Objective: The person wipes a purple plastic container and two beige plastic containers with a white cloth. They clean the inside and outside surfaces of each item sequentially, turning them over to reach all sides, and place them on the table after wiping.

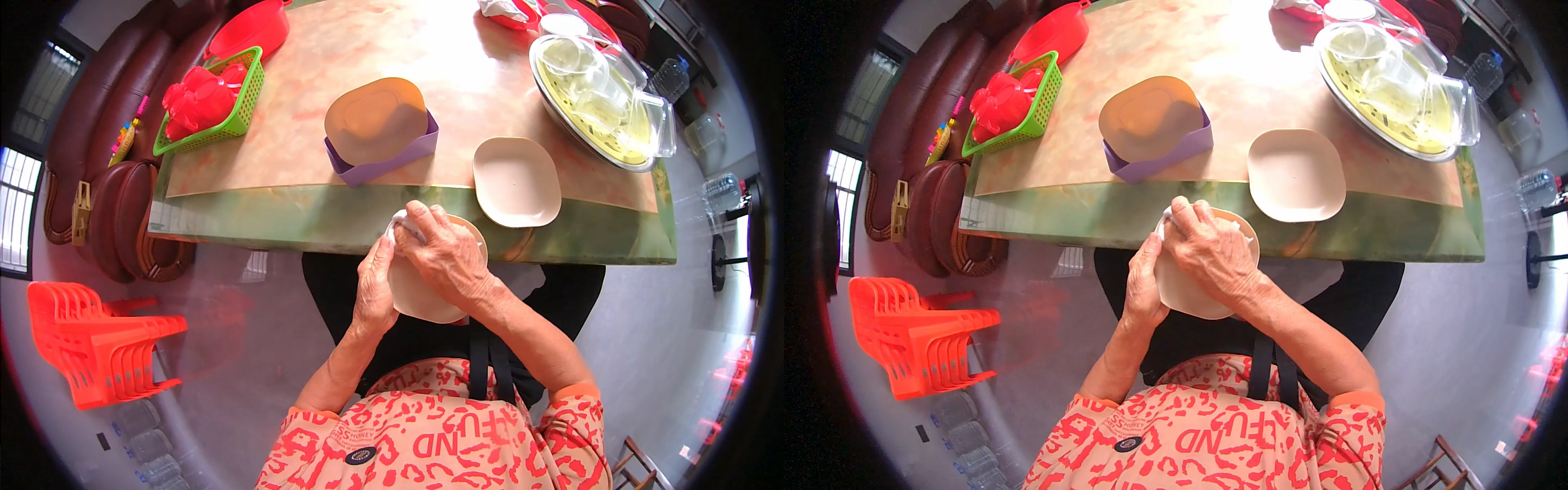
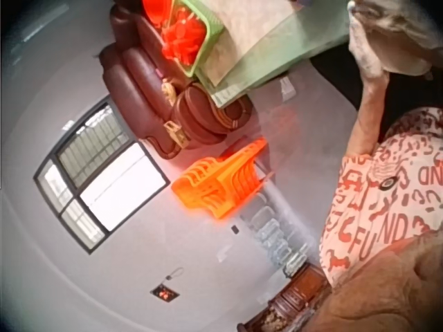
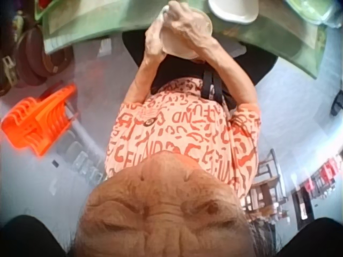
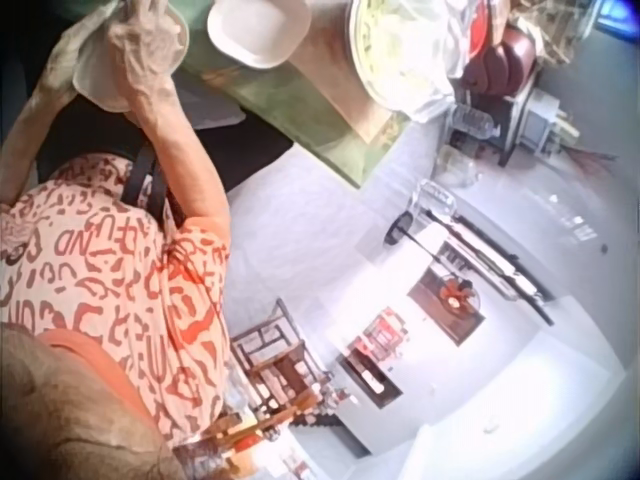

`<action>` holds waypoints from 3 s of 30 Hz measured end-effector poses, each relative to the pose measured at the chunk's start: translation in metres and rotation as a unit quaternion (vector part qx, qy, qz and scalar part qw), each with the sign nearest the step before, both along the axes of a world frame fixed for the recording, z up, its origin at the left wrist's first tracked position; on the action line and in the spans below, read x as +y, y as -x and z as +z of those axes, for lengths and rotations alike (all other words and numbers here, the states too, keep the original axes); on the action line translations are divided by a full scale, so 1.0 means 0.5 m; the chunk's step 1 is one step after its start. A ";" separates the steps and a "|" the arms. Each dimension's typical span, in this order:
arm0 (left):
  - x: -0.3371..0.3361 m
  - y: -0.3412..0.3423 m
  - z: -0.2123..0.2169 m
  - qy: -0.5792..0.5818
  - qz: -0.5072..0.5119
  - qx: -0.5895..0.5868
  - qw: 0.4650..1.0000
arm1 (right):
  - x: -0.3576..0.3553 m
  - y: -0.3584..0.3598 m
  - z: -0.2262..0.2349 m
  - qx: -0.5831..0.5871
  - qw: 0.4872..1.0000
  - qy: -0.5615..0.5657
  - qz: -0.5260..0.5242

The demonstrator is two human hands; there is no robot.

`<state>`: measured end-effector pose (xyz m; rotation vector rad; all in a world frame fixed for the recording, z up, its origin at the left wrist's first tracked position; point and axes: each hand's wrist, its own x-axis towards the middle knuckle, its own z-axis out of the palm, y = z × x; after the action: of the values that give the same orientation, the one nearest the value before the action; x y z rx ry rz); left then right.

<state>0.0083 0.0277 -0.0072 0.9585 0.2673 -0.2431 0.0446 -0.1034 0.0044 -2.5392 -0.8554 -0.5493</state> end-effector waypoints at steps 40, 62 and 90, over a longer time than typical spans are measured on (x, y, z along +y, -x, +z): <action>0.005 -0.004 -0.045 -0.073 0.035 -0.056 0.995 | -0.062 0.097 0.028 0.130 0.989 0.074 0.016; 0.002 -0.011 -0.056 -0.061 0.040 -0.053 0.996 | -0.053 0.124 0.046 0.148 0.985 0.061 0.064; 0.001 0.057 0.089 -0.318 -0.062 -0.210 0.922 | -0.094 0.098 0.104 -0.102 0.951 -0.278 -0.084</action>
<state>-0.0200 0.0282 0.0374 1.6461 -0.1275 -0.0538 -0.0044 -0.1506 0.0566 -2.0636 -0.4575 -0.9684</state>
